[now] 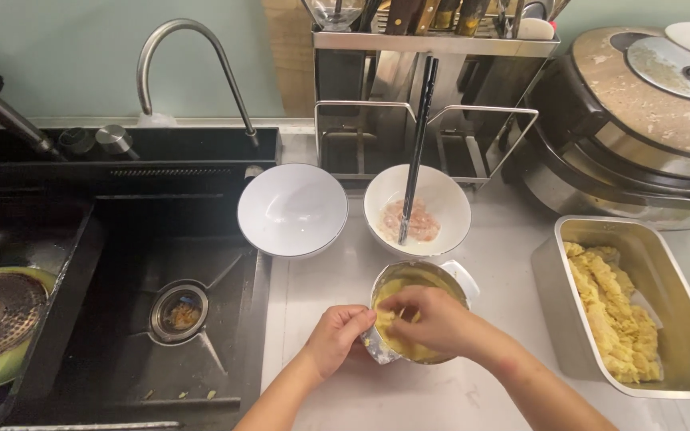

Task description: The recorder uses chopsticks to dip pieces of raw chicken into batter and then places them into a metal container.

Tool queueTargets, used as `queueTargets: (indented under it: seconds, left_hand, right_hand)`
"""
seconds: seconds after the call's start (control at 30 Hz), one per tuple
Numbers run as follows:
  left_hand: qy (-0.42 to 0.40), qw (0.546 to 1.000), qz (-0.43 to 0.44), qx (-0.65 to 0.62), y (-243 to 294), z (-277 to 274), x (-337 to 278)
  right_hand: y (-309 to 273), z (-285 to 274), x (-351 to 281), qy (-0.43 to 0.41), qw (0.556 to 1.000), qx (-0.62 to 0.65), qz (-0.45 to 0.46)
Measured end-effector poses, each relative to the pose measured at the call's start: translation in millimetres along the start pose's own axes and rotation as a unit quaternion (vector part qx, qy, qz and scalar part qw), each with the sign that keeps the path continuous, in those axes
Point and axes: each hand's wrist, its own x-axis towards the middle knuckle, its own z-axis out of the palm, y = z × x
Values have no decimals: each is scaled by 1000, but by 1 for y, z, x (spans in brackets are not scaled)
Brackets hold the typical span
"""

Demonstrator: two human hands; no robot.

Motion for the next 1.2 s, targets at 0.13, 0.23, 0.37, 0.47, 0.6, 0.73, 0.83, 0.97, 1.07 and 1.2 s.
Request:
queueTargets:
  seconds: [0.13, 0.23, 0.37, 0.47, 0.6, 0.73, 0.83, 0.97, 1.07, 1.2]
  left_hand:
    - [-10, 999, 27, 14, 8, 4, -4]
    - [15, 999, -38, 4, 12, 7, -3]
    - [-9, 999, 29, 15, -6, -6, 4]
    - [-9, 1000, 25, 14, -1, 0, 2]
    - [-18, 998, 55, 17, -17, -10, 7]
    - [-17, 998, 48, 22, -3, -3, 3]
    - [-2, 1000, 5, 23, 3, 2, 2]
    - [-8, 1000, 24, 13, -7, -4, 3]
    - [-13, 999, 35, 12, -9, -5, 6]
    - [3, 1000, -9, -16, -2, 0, 6]
  right_hand:
    - [10, 12, 3, 86, 986, -68, -122]
    - [15, 15, 6, 76, 985, -117, -97]
    - [6, 3, 3, 34, 991, -62, -111]
    - [12, 16, 3, 86, 975, -140, -151]
    - [9, 7, 3, -35, 997, -52, -40]
    - [2, 3, -1, -7, 997, -22, -76]
    - [14, 14, 3, 104, 964, -117, -213]
    - [19, 15, 9, 39, 993, -45, -97]
    - [25, -3, 7, -52, 979, 198, -8]
    - [12, -28, -11, -101, 814, 564, 94]
